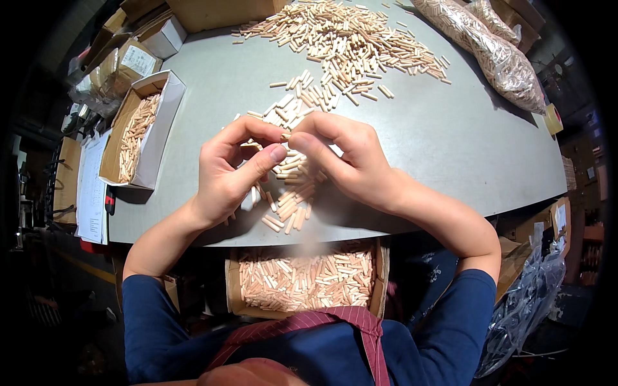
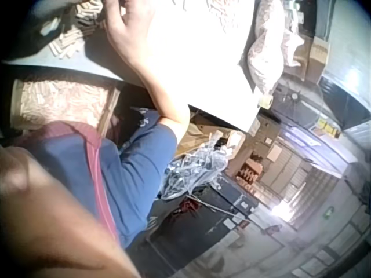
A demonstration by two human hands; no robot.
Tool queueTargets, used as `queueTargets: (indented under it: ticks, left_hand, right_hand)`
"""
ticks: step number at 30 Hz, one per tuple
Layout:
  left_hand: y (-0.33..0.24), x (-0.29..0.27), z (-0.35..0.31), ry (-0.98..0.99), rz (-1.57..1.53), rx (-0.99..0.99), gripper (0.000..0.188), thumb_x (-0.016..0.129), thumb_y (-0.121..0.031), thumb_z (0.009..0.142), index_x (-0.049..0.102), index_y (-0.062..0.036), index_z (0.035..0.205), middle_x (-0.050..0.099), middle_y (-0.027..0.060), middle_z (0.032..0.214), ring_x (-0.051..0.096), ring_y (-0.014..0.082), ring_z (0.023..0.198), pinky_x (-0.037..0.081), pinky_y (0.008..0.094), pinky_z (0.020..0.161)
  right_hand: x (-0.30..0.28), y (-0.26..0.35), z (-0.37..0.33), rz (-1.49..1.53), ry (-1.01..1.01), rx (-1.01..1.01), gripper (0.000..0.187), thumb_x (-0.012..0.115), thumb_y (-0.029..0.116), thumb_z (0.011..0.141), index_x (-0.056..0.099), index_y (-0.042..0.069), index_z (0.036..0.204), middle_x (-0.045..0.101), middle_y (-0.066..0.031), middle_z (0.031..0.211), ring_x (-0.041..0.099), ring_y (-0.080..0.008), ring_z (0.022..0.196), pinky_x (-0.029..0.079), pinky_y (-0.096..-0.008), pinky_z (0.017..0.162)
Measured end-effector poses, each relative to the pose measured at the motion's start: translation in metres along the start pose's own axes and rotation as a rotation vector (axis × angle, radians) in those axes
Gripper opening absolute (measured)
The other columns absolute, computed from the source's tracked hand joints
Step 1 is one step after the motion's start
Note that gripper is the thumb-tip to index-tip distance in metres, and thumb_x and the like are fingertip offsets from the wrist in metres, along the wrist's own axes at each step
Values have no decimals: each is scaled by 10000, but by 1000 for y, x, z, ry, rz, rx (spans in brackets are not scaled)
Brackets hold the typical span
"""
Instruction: The person sorts small wooden pegs on a table, picking them up and placing them into a cardboard box. They repeatedly gather pegs from the table surface and transfer them into the box, occasionally inspecting individual pegs.
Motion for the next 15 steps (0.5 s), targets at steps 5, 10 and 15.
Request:
queueTargets:
  ticks: [5,10,15]
  left_hand:
    - [-2,1,1,15,-26,-4,150,709,-58,1000,678,15,1127,721,51,1026,671,60,917,519,199,686]
    - [5,-1,3,29,-76,-138,166,690,-139,1021,673,7,1097,686,31,964,639,72,840,515,213,675]
    - [18,-70,23,-314,-535,-237,152,663,-135,964,694,-2,1031,630,67,921,581,131,835,437,260,668]
  right_hand:
    - [1,3,0,-28,6,-46,164,621,119,1072,687,-25,1033,665,-49,805,617,-83,656,480,-250,575]
    - [2,3,1,-111,30,-71,160,655,126,1044,694,-29,1051,669,-73,810,637,-118,689,507,-277,630]
    - [1,2,7,-147,173,7,199,671,178,1015,708,-14,1056,694,-101,852,666,-171,762,523,-306,694]
Point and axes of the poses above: each hand's wrist, its own z-axis towards the middle knuckle, its own x-axis out of the palm, y = z × x, the point moved 8 cm from there along z, towards the middle knuckle
